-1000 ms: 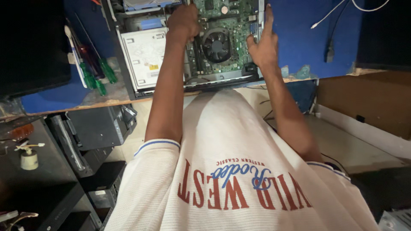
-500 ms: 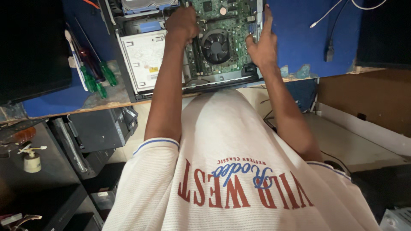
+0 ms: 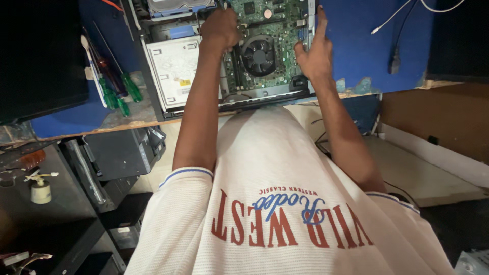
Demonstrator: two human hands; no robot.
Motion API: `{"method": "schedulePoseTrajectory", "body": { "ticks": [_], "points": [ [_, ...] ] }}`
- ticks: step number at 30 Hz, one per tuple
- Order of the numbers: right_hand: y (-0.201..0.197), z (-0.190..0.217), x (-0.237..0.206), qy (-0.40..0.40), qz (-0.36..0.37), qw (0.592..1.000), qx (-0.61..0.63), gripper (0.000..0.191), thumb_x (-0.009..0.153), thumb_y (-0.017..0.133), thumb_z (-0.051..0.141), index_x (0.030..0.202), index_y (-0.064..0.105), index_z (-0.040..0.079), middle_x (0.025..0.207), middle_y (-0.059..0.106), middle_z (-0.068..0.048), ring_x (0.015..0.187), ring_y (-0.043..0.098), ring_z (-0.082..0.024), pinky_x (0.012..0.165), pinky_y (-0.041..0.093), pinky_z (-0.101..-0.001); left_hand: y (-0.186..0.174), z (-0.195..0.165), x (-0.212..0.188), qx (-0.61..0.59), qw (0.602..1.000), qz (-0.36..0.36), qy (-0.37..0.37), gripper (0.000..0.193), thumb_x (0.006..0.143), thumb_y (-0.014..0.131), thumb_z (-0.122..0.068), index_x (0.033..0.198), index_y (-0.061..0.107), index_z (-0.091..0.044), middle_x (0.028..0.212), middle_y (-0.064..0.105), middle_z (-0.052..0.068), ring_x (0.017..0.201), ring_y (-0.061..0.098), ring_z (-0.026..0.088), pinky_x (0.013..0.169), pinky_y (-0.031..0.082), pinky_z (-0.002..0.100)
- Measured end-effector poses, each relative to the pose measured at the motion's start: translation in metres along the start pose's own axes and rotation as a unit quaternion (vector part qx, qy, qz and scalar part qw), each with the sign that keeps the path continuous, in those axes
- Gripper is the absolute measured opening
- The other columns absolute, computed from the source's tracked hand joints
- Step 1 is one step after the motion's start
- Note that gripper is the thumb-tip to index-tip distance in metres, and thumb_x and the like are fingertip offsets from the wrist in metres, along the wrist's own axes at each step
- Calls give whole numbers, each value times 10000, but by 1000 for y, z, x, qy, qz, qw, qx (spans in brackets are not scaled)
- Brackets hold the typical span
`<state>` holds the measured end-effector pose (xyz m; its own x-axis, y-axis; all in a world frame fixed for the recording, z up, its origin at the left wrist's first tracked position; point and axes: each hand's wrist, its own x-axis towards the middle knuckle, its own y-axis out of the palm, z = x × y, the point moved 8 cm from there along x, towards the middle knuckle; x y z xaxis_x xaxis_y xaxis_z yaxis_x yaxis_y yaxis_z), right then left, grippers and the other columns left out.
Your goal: The person works on a desktop computer case, connecting internal cables and securing components with a screwdriver. They remove and reposition the hard drive, then rotate the case to access the rear panel and continue fastening screws.
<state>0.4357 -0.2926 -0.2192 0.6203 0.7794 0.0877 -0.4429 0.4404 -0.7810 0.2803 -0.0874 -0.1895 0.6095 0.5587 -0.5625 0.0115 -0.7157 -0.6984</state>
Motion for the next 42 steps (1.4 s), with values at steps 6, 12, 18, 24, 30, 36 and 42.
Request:
{"method": "schedulePoseTrajectory", "body": {
  "ticks": [6,12,18,24,30,36,42],
  "points": [
    [-6,-9,5,-28,-2,1000,-15,871,928,783,85,1619,259,5,1600,450,-293,1470,458,-462,1241,357,-456,-3,-16,4,14,999,-28,43,230,732,795,-141,923,724,-36,890,741,165,878,745,316,802,572,461],
    [-10,-22,2,-3,5,1000,-8,890,943,770,92,1649,229,67,1542,520,-285,1393,551,-476,1184,439,-475,6,-26,-9,23,986,-119,113,282,751,815,-199,948,721,-20,1061,698,272,974,690,455,824,549,529],
    [-18,-20,1,-34,-6,999,-2,904,928,776,55,1638,218,111,1516,570,-291,1323,596,-505,1113,482,-488,19,-19,-20,-26,981,-157,113,292,784,809,-226,941,710,0,1050,674,289,999,661,461,851,537,518],
    [-21,-23,4,-23,16,998,55,897,957,725,25,1653,165,111,1550,558,-281,1336,608,-495,1133,512,-473,24,-18,-25,-60,967,-210,130,322,768,821,-231,951,689,-1,996,665,277,957,656,469,791,529,528],
    [-26,-19,5,-34,9,999,40,914,941,728,2,1629,136,112,1532,556,-299,1324,605,-516,1129,503,-490,37,-25,-31,-49,968,-208,129,266,847,793,-230,956,677,-17,992,663,269,925,664,459,797,531,541],
    [-30,-38,8,46,45,996,57,902,938,674,37,1653,130,120,1420,649,-280,1263,667,-484,1110,520,-460,34,-24,-64,-55,955,-261,130,200,877,725,-185,862,699,13,876,678,295,815,678,483,715,538,560],
    [-39,-52,1,-4,28,998,55,916,924,700,-5,1647,147,102,1480,598,-316,1305,625,-504,1138,495,-482,56,-32,-137,-89,963,-237,97,246,953,639,-204,820,697,-5,733,677,255,699,668,468,652,526,551]
  ]
}}
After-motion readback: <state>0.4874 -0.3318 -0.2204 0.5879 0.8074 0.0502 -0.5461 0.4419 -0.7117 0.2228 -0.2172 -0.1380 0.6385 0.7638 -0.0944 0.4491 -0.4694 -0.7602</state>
